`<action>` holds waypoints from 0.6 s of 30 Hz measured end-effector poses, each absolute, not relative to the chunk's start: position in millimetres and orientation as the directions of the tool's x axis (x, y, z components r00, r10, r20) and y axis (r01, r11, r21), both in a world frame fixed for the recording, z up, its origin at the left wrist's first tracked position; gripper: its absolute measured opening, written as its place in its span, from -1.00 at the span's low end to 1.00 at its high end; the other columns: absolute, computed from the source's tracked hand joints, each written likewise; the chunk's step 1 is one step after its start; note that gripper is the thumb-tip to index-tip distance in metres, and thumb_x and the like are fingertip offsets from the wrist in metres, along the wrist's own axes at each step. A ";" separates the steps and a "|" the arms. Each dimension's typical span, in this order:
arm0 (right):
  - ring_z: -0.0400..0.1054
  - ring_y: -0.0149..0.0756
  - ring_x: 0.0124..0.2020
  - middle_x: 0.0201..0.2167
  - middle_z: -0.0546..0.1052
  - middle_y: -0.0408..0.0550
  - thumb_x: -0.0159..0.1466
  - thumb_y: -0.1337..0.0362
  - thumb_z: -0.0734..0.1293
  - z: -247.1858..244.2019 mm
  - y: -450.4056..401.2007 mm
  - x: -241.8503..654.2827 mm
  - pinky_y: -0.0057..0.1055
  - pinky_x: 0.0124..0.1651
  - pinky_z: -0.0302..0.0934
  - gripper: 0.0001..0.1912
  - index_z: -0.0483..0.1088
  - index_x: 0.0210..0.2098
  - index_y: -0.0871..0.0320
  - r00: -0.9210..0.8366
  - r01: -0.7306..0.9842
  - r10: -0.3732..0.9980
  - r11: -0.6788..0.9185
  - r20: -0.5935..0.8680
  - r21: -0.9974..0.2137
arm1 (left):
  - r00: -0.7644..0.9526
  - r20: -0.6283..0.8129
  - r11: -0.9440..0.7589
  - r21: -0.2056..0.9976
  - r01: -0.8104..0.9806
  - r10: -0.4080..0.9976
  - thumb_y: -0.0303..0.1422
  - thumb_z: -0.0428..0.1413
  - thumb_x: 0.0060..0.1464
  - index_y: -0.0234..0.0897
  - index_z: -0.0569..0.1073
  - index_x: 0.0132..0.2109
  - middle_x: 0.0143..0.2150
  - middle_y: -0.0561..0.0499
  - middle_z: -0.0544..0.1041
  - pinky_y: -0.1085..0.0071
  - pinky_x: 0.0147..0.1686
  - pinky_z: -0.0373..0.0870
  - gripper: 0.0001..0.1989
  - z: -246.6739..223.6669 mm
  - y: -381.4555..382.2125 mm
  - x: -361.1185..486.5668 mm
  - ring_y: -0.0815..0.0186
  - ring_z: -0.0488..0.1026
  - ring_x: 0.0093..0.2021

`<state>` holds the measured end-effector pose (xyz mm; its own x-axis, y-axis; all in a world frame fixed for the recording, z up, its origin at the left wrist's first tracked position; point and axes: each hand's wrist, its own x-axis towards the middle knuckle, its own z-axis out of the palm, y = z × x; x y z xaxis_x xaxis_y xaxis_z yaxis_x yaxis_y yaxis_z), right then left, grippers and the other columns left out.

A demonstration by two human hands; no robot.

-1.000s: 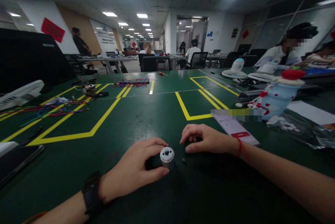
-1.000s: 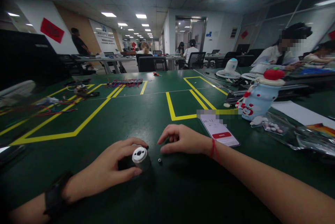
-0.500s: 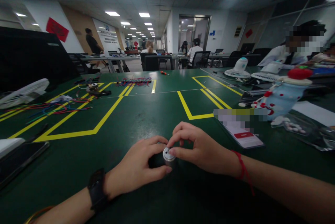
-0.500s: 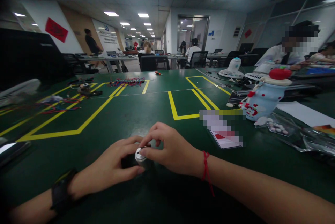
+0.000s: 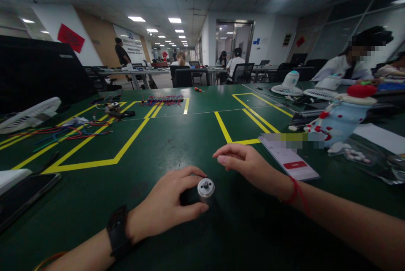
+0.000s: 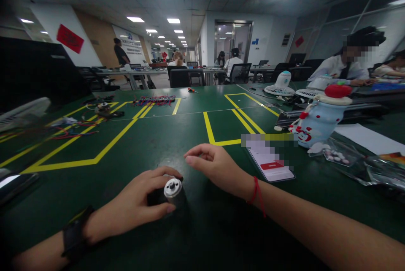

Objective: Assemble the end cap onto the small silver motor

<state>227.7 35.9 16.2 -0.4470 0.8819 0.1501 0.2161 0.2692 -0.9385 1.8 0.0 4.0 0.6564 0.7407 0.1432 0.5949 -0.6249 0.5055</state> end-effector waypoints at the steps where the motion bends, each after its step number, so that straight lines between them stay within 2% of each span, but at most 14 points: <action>1: 0.26 -0.44 -0.43 -0.39 0.44 -0.12 0.21 0.16 0.32 11.5 42.0 231.7 -0.47 -0.38 0.15 -0.77 0.45 -0.25 0.20 -0.415 0.209 0.905 0.201 0.099 -0.957 | 0.660 0.137 -0.625 0.508 0.593 0.738 -0.31 0.18 0.08 -0.13 0.44 -0.08 0.03 0.03 0.42 0.29 -0.05 0.25 -0.77 4.6 -0.1 1.7 0.15 0.37 -0.03; 4: 0.17 -0.50 -0.56 -0.51 0.38 -0.17 0.18 0.18 0.34 -3.8 57.9 242.7 -0.51 -0.52 0.02 -0.79 0.43 -0.37 0.24 -0.332 0.164 0.943 0.024 -0.033 -0.986 | 0.663 0.129 -0.621 0.515 0.591 0.737 -0.31 0.19 0.08 -0.13 0.44 -0.09 0.03 0.04 0.41 0.30 -0.05 0.24 -0.77 5.1 0.2 1.3 0.16 0.37 -0.03; 7: 0.17 -0.51 -0.56 -0.49 0.39 -0.17 0.19 0.19 0.32 -13.2 64.0 248.2 -0.51 -0.53 0.00 -0.81 0.40 -0.36 0.22 -0.300 0.090 0.953 -0.011 -0.038 -0.996 | 0.662 0.121 -0.616 0.519 0.593 0.740 -0.31 0.20 0.08 -0.11 0.43 -0.07 0.04 0.07 0.40 0.31 -0.03 0.22 -0.75 4.1 0.5 1.0 0.18 0.36 -0.01; 9: 0.18 -0.51 -0.55 -0.49 0.39 -0.17 0.19 0.19 0.31 -13.9 61.8 248.2 -0.51 -0.51 0.02 -0.82 0.40 -0.36 0.21 -0.305 0.115 0.952 0.005 -0.030 -0.993 | 0.658 0.118 -0.610 0.521 0.597 0.744 -0.31 0.20 0.08 -0.11 0.42 -0.06 0.04 0.08 0.40 0.32 -0.03 0.22 -0.75 3.6 0.4 1.0 0.19 0.36 -0.01; 12: 0.23 -0.46 -0.49 -0.48 0.41 -0.15 0.20 0.22 0.32 -9.5 53.7 244.8 -0.48 -0.44 0.09 -0.83 0.43 -0.34 0.21 -0.393 0.287 0.918 0.165 0.042 -0.944 | 0.659 0.120 -0.612 0.521 0.595 0.743 -0.32 0.19 0.08 -0.11 0.42 -0.07 0.04 0.09 0.39 0.33 -0.03 0.21 -0.75 3.8 -0.2 1.1 0.20 0.36 -0.01; 14: 0.26 -0.43 -0.45 -0.43 0.43 -0.13 0.21 0.23 0.32 -5.6 48.1 241.9 -0.46 -0.40 0.13 -0.84 0.46 -0.32 0.20 -0.527 0.408 0.846 0.337 0.083 -0.849 | 0.659 0.120 -0.612 0.522 0.594 0.742 -0.32 0.19 0.08 -0.12 0.42 -0.07 0.03 0.09 0.40 0.33 -0.03 0.21 -0.76 4.4 -0.5 1.4 0.20 0.36 -0.01; 16: 0.27 -0.42 -0.43 -0.39 0.44 -0.12 0.22 0.24 0.31 -1.6 42.8 238.7 -0.45 -0.40 0.15 -0.85 0.47 -0.32 0.19 -0.614 0.448 0.784 0.443 0.094 -0.776 | 0.660 0.122 -0.613 0.521 0.593 0.742 -0.33 0.19 0.08 -0.12 0.42 -0.07 0.02 0.08 0.40 0.33 -0.04 0.21 -0.76 4.9 -0.6 1.5 0.20 0.36 -0.02; 18: 0.27 -0.42 -0.41 -0.35 0.44 -0.11 0.24 0.26 0.30 2.8 36.6 234.7 -0.45 -0.39 0.16 -0.85 0.47 -0.27 0.17 -0.603 0.444 0.783 0.488 0.152 -0.752 | 0.661 0.127 -0.618 0.519 0.591 0.739 -0.34 0.19 0.08 -0.13 0.42 -0.08 0.01 0.08 0.40 0.33 -0.04 0.21 -0.76 4.8 -0.3 1.4 0.20 0.36 -0.03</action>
